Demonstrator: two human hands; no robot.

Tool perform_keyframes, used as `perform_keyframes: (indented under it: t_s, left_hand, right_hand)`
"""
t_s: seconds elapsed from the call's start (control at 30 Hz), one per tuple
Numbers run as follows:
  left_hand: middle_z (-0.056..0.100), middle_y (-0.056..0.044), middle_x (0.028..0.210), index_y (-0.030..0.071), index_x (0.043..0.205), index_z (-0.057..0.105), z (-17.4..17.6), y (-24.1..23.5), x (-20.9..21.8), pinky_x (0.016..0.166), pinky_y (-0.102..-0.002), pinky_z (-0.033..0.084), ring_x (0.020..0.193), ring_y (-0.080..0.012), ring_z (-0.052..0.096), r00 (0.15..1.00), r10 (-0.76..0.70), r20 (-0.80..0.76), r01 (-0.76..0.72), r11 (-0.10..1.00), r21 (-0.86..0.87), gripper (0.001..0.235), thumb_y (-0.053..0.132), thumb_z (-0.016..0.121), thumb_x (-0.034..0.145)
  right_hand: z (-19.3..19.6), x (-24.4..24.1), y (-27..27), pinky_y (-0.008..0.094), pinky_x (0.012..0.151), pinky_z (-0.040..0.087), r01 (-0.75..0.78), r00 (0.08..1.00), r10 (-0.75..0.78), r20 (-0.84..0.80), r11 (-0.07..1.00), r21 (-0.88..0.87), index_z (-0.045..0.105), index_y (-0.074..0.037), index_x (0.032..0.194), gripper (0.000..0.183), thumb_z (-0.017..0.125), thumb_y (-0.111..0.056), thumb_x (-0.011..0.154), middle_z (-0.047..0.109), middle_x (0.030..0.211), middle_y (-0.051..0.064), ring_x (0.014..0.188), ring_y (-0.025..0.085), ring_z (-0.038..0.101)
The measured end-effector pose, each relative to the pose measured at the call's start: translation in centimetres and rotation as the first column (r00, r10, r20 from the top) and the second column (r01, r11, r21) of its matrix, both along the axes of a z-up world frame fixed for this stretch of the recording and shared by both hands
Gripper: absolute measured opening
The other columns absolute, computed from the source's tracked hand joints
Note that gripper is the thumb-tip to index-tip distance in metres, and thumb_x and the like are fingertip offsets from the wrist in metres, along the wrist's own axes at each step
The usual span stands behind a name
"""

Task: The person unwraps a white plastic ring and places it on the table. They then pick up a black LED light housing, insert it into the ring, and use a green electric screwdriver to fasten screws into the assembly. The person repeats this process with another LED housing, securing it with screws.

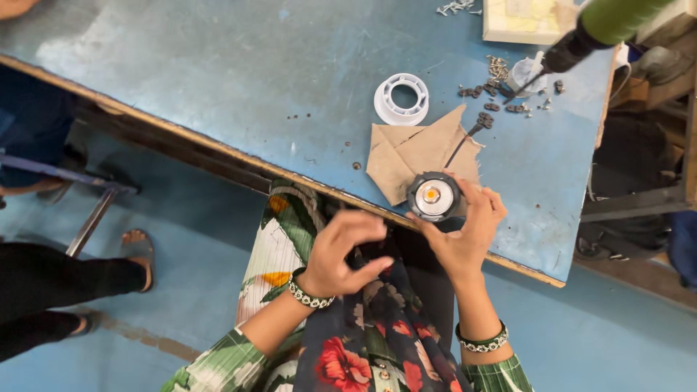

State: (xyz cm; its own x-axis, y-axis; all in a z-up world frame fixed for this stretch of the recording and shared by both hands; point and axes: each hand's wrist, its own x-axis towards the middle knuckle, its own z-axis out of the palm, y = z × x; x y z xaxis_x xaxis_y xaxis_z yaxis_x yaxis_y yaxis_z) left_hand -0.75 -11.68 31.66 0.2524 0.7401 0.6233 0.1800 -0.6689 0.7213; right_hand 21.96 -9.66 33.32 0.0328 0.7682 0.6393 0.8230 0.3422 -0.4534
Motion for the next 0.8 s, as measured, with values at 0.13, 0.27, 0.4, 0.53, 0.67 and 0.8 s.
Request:
perform_keyframes:
  t_s: [0.13,0.27,0.4,0.53,0.67,0.8]
  left_hand:
    - [0.053,-0.018,0.146,0.004,0.148,0.044,3.7,3.4,2.4,0.115,-0.045,0.044,0.138,-0.036,0.052,0.995,0.024,-0.101,-0.033,0.996,-0.085,0.083,0.03,0.087,0.081]
    - [0.052,-0.018,0.148,0.004,0.152,0.038,4.4,5.6,4.4,0.114,-0.045,0.038,0.136,-0.0366,0.051,0.982,-0.11,-0.155,0.08,0.979,-0.185,0.094,0.038,0.087,0.079]
    - [0.056,-0.013,0.147,0.007,0.153,0.04,3.7,6.2,5.2,0.116,-0.045,0.036,0.135,-0.0341,0.055,0.966,-0.138,-0.219,0.093,0.974,-0.206,0.093,0.041,0.085,0.08]
    - [0.059,-0.015,0.143,0.006,0.15,0.043,2.9,6.5,4.3,0.113,-0.044,0.037,0.132,-0.0334,0.055,0.965,-0.2,-0.168,0.163,0.963,-0.214,0.086,0.041,0.082,0.082]
    - [0.067,-0.011,0.138,0.005,0.145,0.054,2.2,7.8,4.1,0.11,-0.036,0.048,0.128,-0.0214,0.063,0.933,-0.29,0.212,0.358,0.801,-0.48,0.051,0.027,0.065,0.101]
    - [0.069,-0.01,0.127,0.001,0.135,0.059,1.8,8.7,4.9,0.097,-0.029,0.054,0.114,-0.0133,0.066,0.906,-0.242,0.347,0.415,0.666,-0.62,0.038,0.018,0.061,0.101]
  right_hand:
    - [0.0,0.0,0.2,0.046,0.113,0.033,0.017,1.0,-0.017,0.008,0.999,0.033,0.06,-0.006,0.127,0.079,0.1,-0.034,0.065,0.066,0.122,0.006,0.118,0.028,0.056]
    - [-0.3,0.5,0.1,0.048,0.111,0.033,0.032,0.999,-0.032,-0.012,0.999,0.02,0.061,-0.006,0.123,0.081,0.097,-0.042,0.06,0.067,0.117,0.007,0.114,0.027,0.06]
    - [-0.9,0.7,0.2,0.049,0.114,0.033,0.03,0.999,-0.031,0.014,0.997,0.065,0.059,-0.006,0.127,0.074,0.092,-0.036,0.069,0.068,0.118,0.008,0.116,0.028,0.061]
    - [-1.3,0.8,0.4,0.049,0.116,0.033,-0.035,0.998,0.04,-0.044,0.992,0.121,0.051,-0.009,0.119,0.067,0.093,-0.032,0.072,0.068,0.125,0.01,0.119,0.03,0.06]
    - [-1.6,0.8,0.4,0.049,0.111,0.038,-0.075,0.996,0.08,-0.028,0.988,0.137,0.051,-0.009,0.109,0.066,0.098,-0.022,0.065,0.068,0.128,0.012,0.119,0.036,0.058]
    - [-1.7,0.6,0.4,0.039,0.098,0.05,-0.069,0.992,0.074,-0.099,0.996,0.06,0.054,-0.01,0.109,0.066,0.1,-0.017,0.062,0.069,0.129,0.013,0.113,0.03,0.064]
